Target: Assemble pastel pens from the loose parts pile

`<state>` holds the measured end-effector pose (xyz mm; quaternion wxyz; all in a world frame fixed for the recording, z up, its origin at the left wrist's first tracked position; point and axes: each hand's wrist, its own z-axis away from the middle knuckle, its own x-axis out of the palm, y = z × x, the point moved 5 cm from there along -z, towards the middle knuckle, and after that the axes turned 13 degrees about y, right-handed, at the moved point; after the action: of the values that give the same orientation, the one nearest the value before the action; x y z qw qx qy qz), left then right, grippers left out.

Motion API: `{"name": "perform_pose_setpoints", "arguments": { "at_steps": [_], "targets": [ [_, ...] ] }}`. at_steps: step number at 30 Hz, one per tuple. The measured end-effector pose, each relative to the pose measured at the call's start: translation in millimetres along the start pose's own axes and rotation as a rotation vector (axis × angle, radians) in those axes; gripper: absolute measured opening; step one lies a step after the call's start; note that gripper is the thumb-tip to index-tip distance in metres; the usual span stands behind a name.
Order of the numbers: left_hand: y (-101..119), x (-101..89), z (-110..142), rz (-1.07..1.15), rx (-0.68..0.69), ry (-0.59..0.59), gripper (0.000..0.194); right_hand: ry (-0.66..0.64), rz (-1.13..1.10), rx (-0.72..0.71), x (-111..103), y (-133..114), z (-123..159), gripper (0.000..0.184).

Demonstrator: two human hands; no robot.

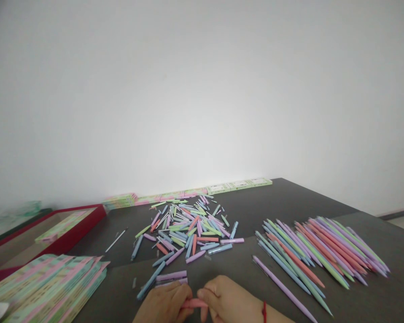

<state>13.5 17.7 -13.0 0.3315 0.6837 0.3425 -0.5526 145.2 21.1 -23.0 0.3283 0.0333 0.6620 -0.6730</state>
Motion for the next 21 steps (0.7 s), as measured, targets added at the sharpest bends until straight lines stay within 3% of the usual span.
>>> {"name": "perform_pose_setpoints", "arguments": {
  "at_steps": [3, 5, 8, 13, 17, 21],
  "targets": [
    [0.7, 0.4, 0.7, 0.005, -0.014, 0.001, 0.006, 0.135, 0.049, -0.154, -6.5, -5.0, -1.3, 0.018],
    [0.7, 0.2, 0.7, 0.005, -0.02, 0.005, 0.008, 0.154, 0.037, -0.139, -7.1, -3.9, -1.6, 0.017],
    [0.8, -0.2, 0.3, 0.004, -0.016, -0.003, 0.013, 0.043, -0.001, -0.008, -1.2, 1.5, -1.2, 0.033],
    [-0.4, -0.6, -0.2, 0.011, -0.013, 0.028, 0.009, 0.196, 0.061, -0.175, -7.8, -6.0, -2.7, 0.018],
    [0.2, 1.5, 1.1, 0.002, 0.021, 0.052, 0.011, 0.009, -0.041, 0.017, 2.0, 4.7, -2.1, 0.03],
    [-0.5, 2.2, 2.1, -0.022, 0.033, 0.074, 0.005, 0.18, 0.094, -0.181, -6.6, -7.0, -1.2, 0.014]
  ]
}}
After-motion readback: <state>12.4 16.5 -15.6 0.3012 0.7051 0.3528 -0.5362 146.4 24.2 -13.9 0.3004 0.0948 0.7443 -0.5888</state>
